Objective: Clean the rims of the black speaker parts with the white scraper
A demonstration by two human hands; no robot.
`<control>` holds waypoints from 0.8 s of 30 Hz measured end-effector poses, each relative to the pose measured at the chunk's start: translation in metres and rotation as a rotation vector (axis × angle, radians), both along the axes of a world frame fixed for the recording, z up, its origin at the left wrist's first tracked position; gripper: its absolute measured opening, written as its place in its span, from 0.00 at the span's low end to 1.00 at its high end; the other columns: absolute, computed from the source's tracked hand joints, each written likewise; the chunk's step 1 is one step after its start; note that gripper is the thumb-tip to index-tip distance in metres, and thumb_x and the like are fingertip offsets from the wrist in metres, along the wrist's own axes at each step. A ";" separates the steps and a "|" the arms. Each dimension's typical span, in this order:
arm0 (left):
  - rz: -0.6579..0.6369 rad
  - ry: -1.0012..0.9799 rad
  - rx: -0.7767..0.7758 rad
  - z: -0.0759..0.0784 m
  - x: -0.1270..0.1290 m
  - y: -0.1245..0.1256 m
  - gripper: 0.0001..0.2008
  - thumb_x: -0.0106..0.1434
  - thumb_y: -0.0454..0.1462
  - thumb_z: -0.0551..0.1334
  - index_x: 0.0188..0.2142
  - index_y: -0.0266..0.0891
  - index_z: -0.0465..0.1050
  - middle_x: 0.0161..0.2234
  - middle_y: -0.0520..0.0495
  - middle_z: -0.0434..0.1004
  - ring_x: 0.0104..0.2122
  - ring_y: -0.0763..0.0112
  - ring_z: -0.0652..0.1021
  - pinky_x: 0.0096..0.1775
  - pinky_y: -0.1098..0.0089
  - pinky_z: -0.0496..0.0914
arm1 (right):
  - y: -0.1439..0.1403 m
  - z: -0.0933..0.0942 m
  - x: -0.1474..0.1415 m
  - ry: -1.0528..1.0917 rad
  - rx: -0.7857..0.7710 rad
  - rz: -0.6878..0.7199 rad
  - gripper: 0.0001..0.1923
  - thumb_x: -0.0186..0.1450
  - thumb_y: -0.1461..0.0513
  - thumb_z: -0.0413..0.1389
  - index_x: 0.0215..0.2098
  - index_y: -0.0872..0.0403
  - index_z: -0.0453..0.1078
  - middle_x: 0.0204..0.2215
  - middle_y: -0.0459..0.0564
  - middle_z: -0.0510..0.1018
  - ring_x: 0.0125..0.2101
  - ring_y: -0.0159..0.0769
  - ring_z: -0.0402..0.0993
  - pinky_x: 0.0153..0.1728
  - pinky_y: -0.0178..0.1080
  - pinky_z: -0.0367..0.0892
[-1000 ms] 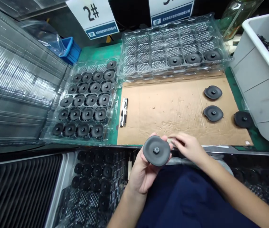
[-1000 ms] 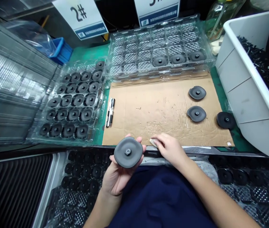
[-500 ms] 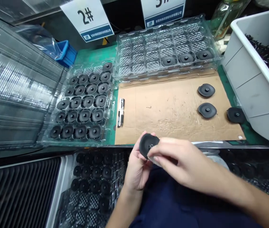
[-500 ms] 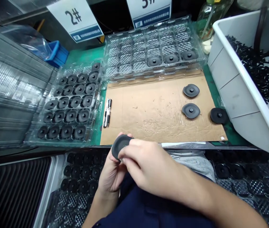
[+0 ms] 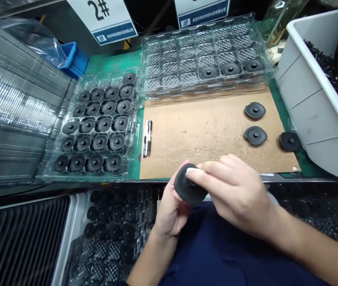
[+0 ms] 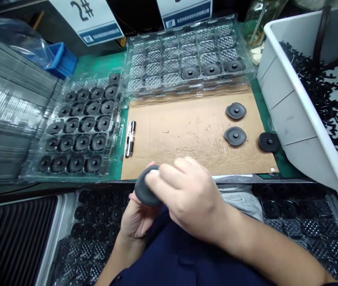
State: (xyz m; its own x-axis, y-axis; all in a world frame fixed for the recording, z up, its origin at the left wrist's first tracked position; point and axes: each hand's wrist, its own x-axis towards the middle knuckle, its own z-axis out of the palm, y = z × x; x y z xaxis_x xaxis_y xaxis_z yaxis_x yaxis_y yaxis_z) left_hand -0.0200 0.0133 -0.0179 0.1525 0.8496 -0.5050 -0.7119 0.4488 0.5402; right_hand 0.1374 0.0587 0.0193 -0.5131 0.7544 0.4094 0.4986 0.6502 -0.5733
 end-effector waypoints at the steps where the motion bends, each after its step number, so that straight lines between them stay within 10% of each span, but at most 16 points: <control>1: -0.014 -0.024 -0.011 0.000 -0.001 -0.001 0.27 0.52 0.40 0.69 0.52 0.46 0.69 0.48 0.51 0.75 0.46 0.70 0.76 0.45 0.78 0.69 | 0.006 -0.002 -0.002 0.053 0.053 0.061 0.12 0.66 0.66 0.47 0.41 0.53 0.72 0.34 0.51 0.77 0.30 0.35 0.67 0.33 0.40 0.62; 4: -0.081 -0.096 -0.018 -0.001 -0.005 -0.005 0.29 0.51 0.46 0.68 0.53 0.46 0.68 0.49 0.48 0.74 0.45 0.62 0.76 0.45 0.69 0.71 | 0.023 -0.017 -0.002 0.256 -0.137 0.100 0.12 0.67 0.65 0.47 0.41 0.50 0.72 0.36 0.48 0.78 0.33 0.33 0.69 0.36 0.39 0.64; 8: -0.145 -0.206 -0.008 -0.004 -0.010 -0.008 0.31 0.50 0.49 0.68 0.53 0.46 0.67 0.54 0.41 0.69 0.47 0.54 0.76 0.44 0.63 0.72 | 0.024 -0.059 0.012 0.264 -0.568 -0.217 0.11 0.66 0.60 0.50 0.41 0.51 0.73 0.36 0.49 0.77 0.34 0.33 0.71 0.33 0.36 0.66; 14: -0.127 -0.218 -0.076 -0.003 -0.010 -0.005 0.30 0.50 0.45 0.70 0.52 0.48 0.67 0.53 0.43 0.71 0.47 0.55 0.75 0.44 0.63 0.72 | -0.005 -0.111 0.029 0.076 -0.673 -0.235 0.11 0.64 0.59 0.51 0.38 0.53 0.75 0.32 0.49 0.78 0.29 0.34 0.72 0.29 0.37 0.67; 19: -0.132 -0.191 -0.036 0.001 -0.005 -0.002 0.28 0.49 0.44 0.70 0.50 0.46 0.70 0.50 0.45 0.74 0.47 0.55 0.76 0.44 0.63 0.73 | -0.002 -0.051 0.023 0.149 -0.446 -0.348 0.10 0.65 0.62 0.52 0.44 0.50 0.71 0.37 0.49 0.77 0.32 0.34 0.70 0.33 0.38 0.65; 24: -0.044 -0.096 -0.052 -0.010 -0.001 -0.008 0.23 0.50 0.43 0.70 0.45 0.40 0.73 0.43 0.48 0.77 0.42 0.66 0.77 0.44 0.72 0.72 | 0.010 -0.004 0.001 0.086 -0.066 0.147 0.13 0.65 0.67 0.49 0.45 0.52 0.70 0.38 0.48 0.78 0.33 0.34 0.68 0.36 0.40 0.62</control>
State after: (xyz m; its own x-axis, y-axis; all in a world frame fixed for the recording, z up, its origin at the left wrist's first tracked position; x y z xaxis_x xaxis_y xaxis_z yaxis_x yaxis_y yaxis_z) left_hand -0.0210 0.0054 -0.0277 0.2386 0.8140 -0.5295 -0.7381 0.5064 0.4459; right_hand 0.1385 0.0683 0.0156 -0.5852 0.7004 0.4086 0.3477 0.6719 -0.6539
